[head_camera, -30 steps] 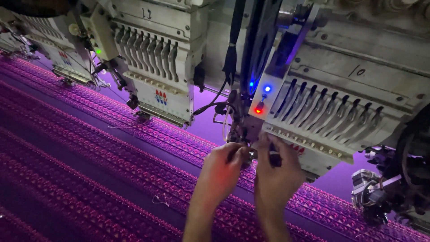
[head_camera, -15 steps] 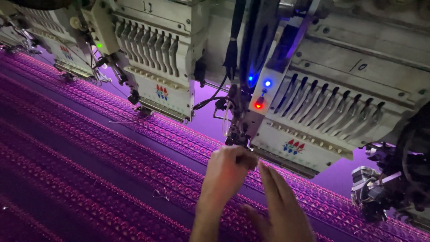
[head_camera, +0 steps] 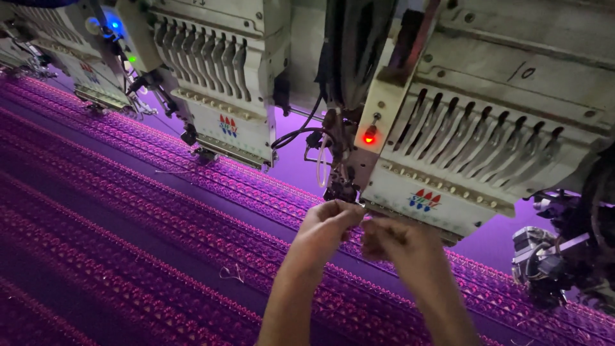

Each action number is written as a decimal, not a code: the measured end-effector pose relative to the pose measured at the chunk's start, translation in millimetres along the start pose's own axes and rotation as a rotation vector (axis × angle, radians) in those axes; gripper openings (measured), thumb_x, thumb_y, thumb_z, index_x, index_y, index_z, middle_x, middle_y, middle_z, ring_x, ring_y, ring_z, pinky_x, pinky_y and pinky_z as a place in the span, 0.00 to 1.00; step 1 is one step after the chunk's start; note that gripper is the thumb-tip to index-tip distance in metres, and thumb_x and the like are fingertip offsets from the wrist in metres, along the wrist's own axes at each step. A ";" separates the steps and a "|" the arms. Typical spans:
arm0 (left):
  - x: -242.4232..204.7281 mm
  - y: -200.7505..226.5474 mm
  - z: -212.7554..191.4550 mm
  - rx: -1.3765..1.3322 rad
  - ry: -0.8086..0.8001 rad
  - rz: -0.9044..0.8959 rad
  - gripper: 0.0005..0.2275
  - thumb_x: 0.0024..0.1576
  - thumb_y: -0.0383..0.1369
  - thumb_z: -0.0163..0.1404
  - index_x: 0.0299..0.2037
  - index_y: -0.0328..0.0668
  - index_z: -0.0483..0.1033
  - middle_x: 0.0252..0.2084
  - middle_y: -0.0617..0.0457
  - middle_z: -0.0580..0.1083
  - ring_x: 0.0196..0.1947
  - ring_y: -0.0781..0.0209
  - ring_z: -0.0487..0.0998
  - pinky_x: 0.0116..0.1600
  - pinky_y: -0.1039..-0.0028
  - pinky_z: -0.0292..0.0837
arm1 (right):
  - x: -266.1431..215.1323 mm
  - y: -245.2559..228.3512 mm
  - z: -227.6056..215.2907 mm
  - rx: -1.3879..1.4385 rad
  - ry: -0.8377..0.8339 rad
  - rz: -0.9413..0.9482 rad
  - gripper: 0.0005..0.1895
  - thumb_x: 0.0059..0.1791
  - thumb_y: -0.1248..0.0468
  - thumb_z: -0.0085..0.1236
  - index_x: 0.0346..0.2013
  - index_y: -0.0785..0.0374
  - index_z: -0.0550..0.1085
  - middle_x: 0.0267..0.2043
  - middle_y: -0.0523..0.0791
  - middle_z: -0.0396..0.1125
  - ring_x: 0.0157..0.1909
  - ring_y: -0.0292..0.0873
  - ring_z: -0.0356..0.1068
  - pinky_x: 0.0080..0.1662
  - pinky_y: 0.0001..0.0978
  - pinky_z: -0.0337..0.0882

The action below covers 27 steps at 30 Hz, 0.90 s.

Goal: The person threads a multi-head embroidery machine and uses a control panel to manage the textile manufacturing process.

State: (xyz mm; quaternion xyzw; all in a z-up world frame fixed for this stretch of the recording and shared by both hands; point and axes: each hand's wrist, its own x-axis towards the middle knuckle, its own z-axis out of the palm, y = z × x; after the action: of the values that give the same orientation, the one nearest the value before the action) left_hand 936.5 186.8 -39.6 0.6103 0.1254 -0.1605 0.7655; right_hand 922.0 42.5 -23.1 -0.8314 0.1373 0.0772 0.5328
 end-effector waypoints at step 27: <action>60.8 -49.7 8.5 -0.582 -0.057 -0.067 0.11 0.70 0.30 0.46 0.32 0.39 0.65 0.23 0.52 0.68 0.19 0.63 0.67 0.24 0.74 0.68 | 10.5 14.1 9.9 -0.240 0.461 -0.628 0.08 0.50 0.64 0.61 0.43 0.57 0.83 0.41 0.39 0.79 0.37 0.34 0.78 0.43 0.25 0.76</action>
State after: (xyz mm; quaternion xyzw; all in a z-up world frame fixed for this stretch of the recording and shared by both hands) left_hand 972.4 162.7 -105.8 0.3557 0.1646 -0.1598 0.9060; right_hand 927.8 44.4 -42.3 -0.8847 -0.0173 -0.2623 0.3850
